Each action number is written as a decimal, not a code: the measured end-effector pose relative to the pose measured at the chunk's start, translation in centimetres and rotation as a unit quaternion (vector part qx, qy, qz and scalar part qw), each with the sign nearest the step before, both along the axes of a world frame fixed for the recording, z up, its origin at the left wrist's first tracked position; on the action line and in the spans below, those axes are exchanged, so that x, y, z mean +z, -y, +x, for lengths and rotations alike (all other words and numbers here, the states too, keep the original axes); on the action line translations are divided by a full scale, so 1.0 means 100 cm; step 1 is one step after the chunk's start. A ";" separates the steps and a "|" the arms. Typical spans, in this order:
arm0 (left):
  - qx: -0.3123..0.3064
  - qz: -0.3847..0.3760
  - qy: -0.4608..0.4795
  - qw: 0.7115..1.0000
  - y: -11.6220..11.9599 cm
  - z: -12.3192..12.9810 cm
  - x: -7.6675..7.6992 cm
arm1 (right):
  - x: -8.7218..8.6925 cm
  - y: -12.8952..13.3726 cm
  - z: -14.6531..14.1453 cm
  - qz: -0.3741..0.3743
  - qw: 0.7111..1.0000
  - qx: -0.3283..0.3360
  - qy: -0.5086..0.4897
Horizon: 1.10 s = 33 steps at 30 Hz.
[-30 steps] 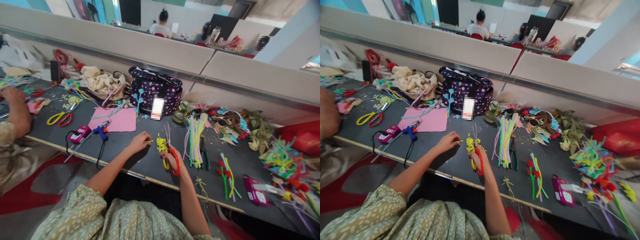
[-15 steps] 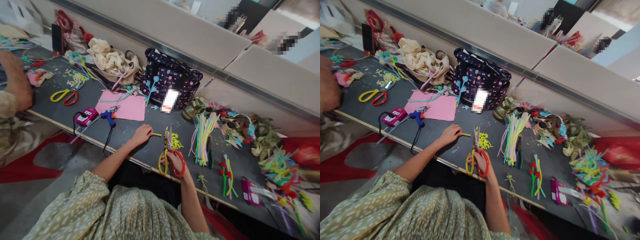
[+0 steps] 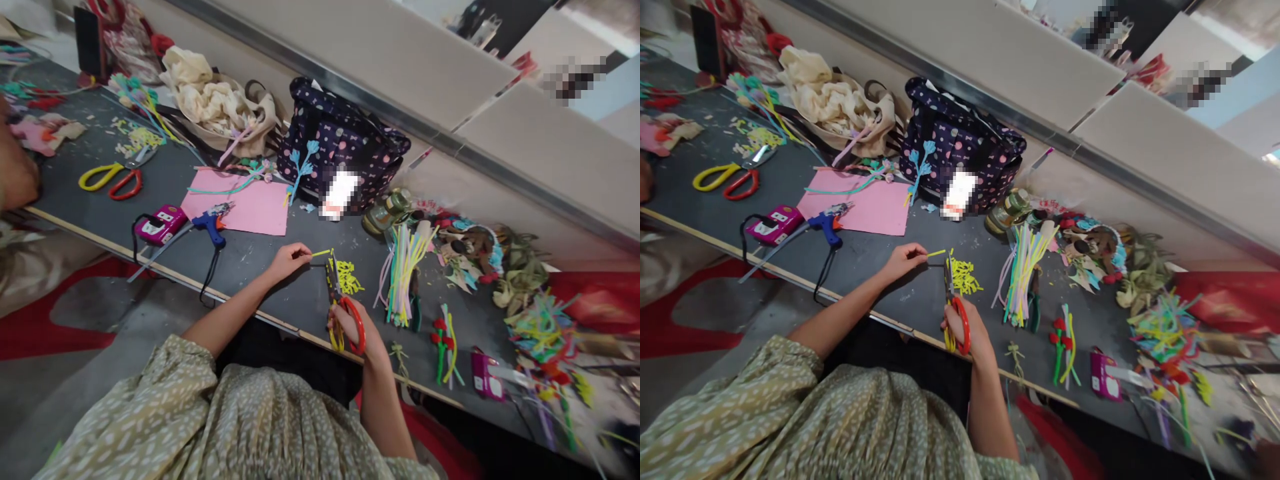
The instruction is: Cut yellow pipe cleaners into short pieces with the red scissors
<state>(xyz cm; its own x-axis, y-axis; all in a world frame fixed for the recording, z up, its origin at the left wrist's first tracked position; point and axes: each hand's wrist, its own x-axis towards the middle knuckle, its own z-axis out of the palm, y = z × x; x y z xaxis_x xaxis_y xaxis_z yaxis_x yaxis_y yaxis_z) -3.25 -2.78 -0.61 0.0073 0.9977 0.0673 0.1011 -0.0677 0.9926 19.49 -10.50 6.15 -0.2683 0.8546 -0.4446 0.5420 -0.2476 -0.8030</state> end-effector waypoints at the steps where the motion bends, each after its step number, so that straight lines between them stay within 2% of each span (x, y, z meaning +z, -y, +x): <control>1: 0.001 0.003 0.000 1.000 0.000 0.000 0.001 | 0.002 0.001 -0.001 -0.002 1.000 0.001 -0.003; 13: -0.016 0.056 -0.140 0.988 0.009 0.009 0.002 | 0.011 0.004 -0.006 0.040 0.998 0.014 0.044; 23: -0.036 0.123 -0.178 0.976 0.016 0.013 0.011 | 0.016 -0.004 -0.013 0.070 0.991 0.064 0.100; 33: -0.063 0.112 -0.193 0.973 0.016 0.016 0.011 | -0.001 -0.005 -0.008 0.068 0.994 0.033 0.075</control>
<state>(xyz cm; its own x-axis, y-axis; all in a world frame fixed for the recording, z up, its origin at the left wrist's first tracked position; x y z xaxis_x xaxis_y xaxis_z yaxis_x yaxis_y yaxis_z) -1.64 -4.35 0.49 0.1960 0.9480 0.2509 0.4406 -0.3137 0.8411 18.66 -10.01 6.05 -0.2656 0.8919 -0.3660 0.6702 -0.1021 -0.7351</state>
